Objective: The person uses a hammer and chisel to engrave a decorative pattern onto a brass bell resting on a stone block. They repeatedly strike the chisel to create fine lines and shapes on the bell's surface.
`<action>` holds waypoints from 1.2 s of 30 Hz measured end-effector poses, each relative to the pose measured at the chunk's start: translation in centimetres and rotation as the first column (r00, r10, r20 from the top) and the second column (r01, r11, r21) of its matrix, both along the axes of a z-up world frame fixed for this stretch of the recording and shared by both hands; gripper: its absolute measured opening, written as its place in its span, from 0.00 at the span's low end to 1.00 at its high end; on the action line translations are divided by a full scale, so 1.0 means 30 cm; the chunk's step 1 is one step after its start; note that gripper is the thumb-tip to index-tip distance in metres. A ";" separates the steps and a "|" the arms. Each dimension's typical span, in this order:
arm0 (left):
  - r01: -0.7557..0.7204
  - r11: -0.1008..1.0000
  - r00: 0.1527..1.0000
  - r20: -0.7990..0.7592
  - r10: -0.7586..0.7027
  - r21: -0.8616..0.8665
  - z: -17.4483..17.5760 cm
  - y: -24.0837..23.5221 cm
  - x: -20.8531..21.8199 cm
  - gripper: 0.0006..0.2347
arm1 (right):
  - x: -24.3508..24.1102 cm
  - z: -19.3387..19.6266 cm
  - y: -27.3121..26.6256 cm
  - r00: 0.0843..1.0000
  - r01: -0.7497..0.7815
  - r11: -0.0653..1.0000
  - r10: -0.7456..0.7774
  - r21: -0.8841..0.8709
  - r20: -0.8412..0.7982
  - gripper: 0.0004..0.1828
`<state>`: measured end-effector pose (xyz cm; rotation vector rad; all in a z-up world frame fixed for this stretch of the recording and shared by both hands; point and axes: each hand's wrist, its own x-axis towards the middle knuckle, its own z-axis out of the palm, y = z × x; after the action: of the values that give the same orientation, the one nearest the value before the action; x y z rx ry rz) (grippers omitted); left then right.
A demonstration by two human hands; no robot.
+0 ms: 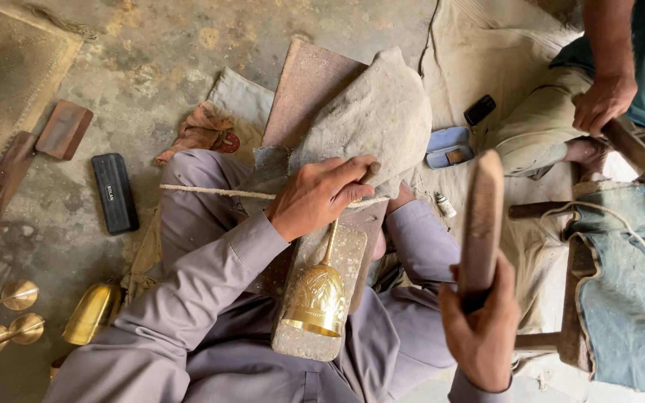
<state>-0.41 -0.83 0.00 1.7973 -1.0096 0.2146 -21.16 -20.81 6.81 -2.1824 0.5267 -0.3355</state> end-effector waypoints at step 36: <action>0.221 0.897 0.974 -0.049 -0.220 0.383 0.103 -0.058 0.056 0.14 | 0.127 -0.007 -0.123 0.995 0.085 0.799 -0.042 -0.595 0.085 0.32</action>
<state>1.27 -2.56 3.09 2.0096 -1.3120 -0.1418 -17.36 -24.50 6.59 -2.7565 0.5006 -0.6893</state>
